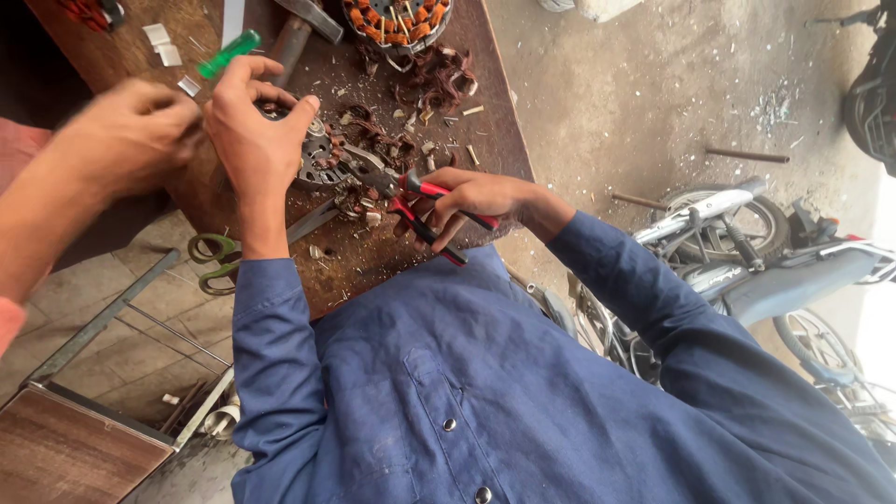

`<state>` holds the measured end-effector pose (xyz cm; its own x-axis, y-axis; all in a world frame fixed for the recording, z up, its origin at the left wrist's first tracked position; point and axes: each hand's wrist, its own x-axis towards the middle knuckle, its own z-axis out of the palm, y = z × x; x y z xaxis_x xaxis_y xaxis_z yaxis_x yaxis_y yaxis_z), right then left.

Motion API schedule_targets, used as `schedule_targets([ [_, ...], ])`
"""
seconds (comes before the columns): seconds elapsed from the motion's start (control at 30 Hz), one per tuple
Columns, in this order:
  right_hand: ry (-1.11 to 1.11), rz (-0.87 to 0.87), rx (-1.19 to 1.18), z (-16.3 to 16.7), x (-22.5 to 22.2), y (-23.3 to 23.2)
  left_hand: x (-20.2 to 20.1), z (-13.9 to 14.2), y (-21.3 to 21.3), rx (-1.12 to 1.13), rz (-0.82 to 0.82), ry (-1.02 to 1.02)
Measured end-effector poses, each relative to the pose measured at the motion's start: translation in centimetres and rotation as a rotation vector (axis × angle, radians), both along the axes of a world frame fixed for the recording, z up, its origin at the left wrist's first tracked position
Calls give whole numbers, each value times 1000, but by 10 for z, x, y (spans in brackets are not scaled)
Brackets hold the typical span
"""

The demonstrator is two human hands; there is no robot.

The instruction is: The person uses pliers to pull and cut copper windings from a motor stator on a workbench. The person repeatedly rotates the stator and removes wire segments, accumulating copper scraps on the table.

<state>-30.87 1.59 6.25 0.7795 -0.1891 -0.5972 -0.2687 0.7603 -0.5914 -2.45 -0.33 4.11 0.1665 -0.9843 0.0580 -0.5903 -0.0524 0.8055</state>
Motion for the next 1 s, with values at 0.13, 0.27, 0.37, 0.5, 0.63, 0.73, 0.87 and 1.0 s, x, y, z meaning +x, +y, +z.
schedule_targets([
  [0.13,-14,22,-21,-5,-4,0,3,-1,-4,15,-48,24],
  [0.27,-24,90,-75,-6,-5,0,4,1,-7,-4,-50,-18],
  [0.37,26,65,-40,-5,-3,-1,5,3,-7,87,-24,18],
  [0.5,-35,127,-94,2,1,-6,6,6,-5,37,-75,-19],
  [0.63,-28,180,-85,9,5,-20,6,7,-3,44,-71,-36],
  [0.73,-115,16,269,14,6,-24,5,8,-1,18,-58,-50],
  [0.87,55,-12,104,14,12,-5,5,7,2,23,-45,-49],
  [1.0,96,33,-205,1,18,15,7,4,5,33,-66,-36],
])
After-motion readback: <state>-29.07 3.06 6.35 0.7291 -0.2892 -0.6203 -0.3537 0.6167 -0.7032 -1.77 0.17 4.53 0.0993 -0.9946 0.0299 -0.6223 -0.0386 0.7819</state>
